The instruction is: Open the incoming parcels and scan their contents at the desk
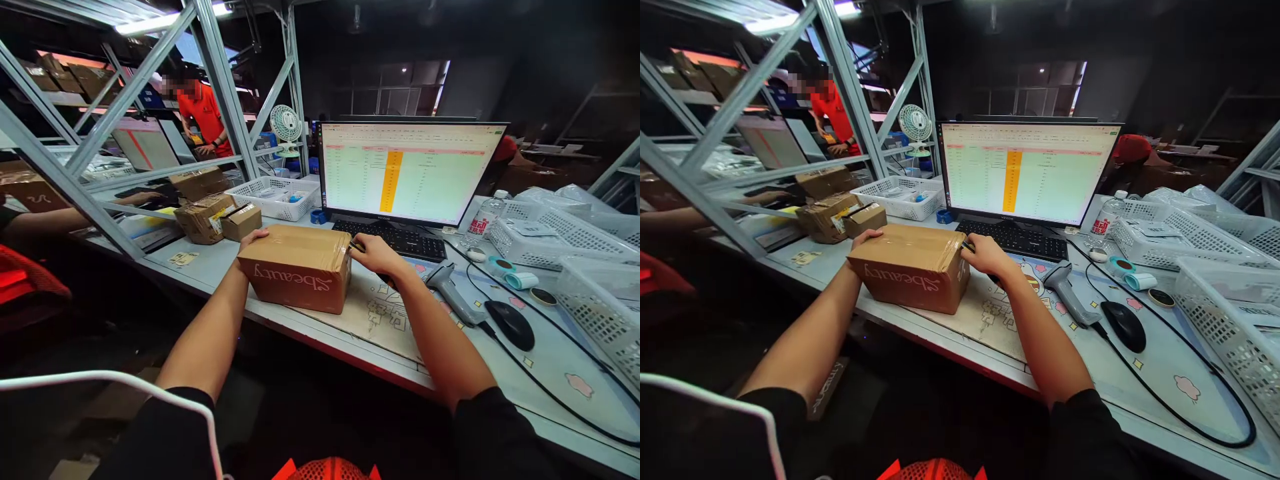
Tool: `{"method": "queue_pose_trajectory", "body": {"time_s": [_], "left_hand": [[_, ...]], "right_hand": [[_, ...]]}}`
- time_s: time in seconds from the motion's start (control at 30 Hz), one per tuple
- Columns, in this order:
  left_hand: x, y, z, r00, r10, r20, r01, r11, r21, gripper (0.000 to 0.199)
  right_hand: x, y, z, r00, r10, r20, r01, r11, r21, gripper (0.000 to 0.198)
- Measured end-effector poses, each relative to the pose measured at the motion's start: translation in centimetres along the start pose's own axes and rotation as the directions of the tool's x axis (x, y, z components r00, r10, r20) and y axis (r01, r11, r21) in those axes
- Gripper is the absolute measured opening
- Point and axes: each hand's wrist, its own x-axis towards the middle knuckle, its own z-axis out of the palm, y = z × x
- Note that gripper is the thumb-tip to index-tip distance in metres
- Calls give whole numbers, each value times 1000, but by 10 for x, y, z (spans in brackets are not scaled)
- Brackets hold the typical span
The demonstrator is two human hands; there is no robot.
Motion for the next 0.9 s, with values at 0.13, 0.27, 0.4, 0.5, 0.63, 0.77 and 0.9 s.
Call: {"method": "queue_pose_trajectory", "body": {"time_s": [0.13, 0.27, 0.4, 0.5, 0.63, 0.77, 0.9], "left_hand": [[3, -2, -3, 1000, 8, 12, -8, 1000, 2, 44], [7, -4, -7, 999, 29, 24, -29, 1000, -2, 45], [11, -4, -10, 999, 23, 46, -23, 1000, 0, 43], [13, -4, -10, 998, 17, 59, -17, 1000, 0, 42], [13, -5, -9, 998, 25, 65, -25, 1000, 6, 42], [11, -7, -11, 997, 39, 74, -41, 999, 32, 42], [9, -8, -12, 995, 67, 76, -72, 996, 59, 43]], "right_hand": [[-2, -4, 4, 999, -34, -4, 34, 999, 11, 9], [-5, -3, 2, 999, -49, 10, 49, 998, 34, 10], [-8, -3, -3, 997, -54, 47, 51, 996, 71, 12], [-8, -4, -4, 997, -42, 71, 34, 993, 117, 14], [-8, -1, 0, 997, -39, 68, 29, 988, 149, 18], [-9, 0, 3, 991, -45, 123, 21, 980, 196, 23], [-17, -8, -1, 967, -198, 160, 139, 937, 320, 23]]}}
